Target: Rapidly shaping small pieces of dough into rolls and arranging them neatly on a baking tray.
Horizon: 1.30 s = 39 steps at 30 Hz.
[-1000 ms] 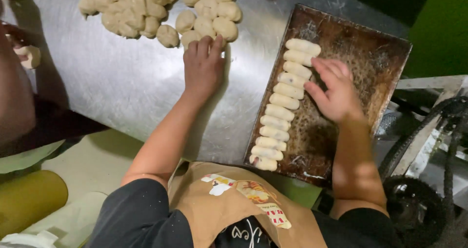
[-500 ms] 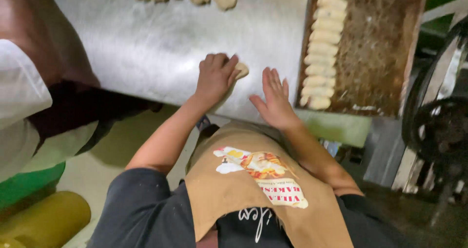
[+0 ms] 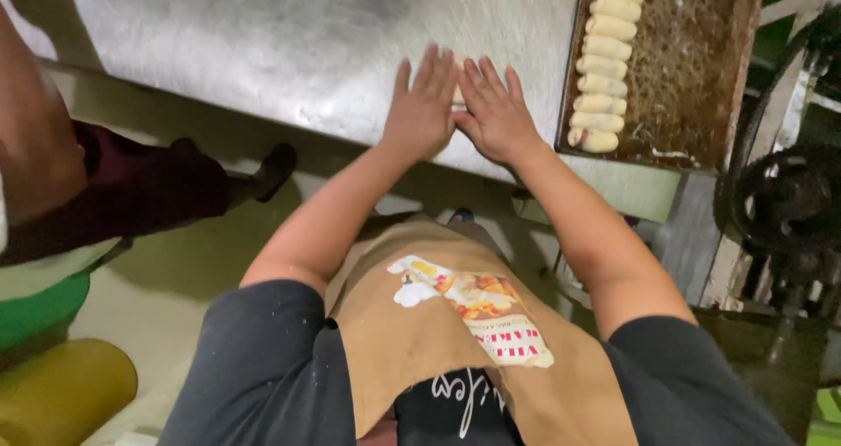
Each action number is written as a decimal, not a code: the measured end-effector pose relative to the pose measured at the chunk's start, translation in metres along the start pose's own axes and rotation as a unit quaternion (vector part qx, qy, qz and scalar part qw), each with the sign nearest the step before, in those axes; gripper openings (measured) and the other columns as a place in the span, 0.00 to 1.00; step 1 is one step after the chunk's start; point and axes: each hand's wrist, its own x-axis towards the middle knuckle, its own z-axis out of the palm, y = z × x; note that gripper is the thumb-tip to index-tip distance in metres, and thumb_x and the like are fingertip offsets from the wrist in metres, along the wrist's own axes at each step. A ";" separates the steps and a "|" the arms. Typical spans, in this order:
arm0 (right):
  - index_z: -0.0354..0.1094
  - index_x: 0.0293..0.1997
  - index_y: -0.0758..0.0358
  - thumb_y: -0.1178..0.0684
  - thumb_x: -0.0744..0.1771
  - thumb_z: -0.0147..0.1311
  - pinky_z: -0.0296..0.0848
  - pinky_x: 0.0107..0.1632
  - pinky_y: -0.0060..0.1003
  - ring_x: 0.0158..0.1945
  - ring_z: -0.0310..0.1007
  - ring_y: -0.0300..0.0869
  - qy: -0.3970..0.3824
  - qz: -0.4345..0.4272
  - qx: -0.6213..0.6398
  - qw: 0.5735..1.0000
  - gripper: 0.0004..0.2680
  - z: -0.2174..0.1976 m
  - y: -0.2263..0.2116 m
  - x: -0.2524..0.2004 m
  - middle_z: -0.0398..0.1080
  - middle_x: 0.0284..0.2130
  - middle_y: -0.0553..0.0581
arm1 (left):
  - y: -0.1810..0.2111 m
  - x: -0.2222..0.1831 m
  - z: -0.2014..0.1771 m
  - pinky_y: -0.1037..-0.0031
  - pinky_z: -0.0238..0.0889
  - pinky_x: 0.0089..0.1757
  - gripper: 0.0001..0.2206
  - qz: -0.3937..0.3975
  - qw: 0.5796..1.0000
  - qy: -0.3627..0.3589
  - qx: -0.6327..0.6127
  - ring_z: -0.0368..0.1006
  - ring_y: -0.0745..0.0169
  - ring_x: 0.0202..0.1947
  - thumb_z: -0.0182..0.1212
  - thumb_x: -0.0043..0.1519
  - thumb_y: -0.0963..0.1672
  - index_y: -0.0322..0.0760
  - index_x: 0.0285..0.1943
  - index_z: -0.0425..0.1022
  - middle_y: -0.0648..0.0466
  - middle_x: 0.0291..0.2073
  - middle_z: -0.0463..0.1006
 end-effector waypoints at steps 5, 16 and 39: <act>0.55 0.70 0.69 0.56 0.73 0.52 0.64 0.69 0.63 0.69 0.57 0.68 0.147 -0.069 0.030 0.986 0.17 -0.022 -0.011 -0.007 0.54 0.67 0.74 | 0.003 0.001 0.007 0.43 0.33 0.71 0.36 -0.018 0.990 0.107 0.089 0.30 0.27 0.76 0.53 0.72 0.58 0.28 0.80 0.57 0.35 0.78 0.40; 0.73 0.57 0.67 0.47 0.64 0.51 0.59 0.61 0.63 0.54 0.63 0.57 0.169 -0.125 -0.086 0.974 0.19 0.010 -0.008 -0.056 0.70 0.47 0.61 | 0.042 -0.031 0.100 0.47 0.64 0.54 0.18 0.080 0.934 0.325 0.128 0.70 0.30 0.48 0.52 0.65 0.44 0.19 0.53 0.77 0.33 0.42 0.75; 0.73 0.56 0.60 0.41 0.73 0.51 0.49 0.65 0.59 0.62 0.60 0.56 0.035 -0.013 0.047 0.998 0.14 0.004 0.040 0.022 0.70 0.51 0.59 | -0.045 0.037 0.027 0.56 0.59 0.46 0.21 0.063 0.980 0.173 -0.081 0.66 0.47 0.39 0.50 0.71 0.56 0.43 0.37 0.80 0.53 0.35 0.73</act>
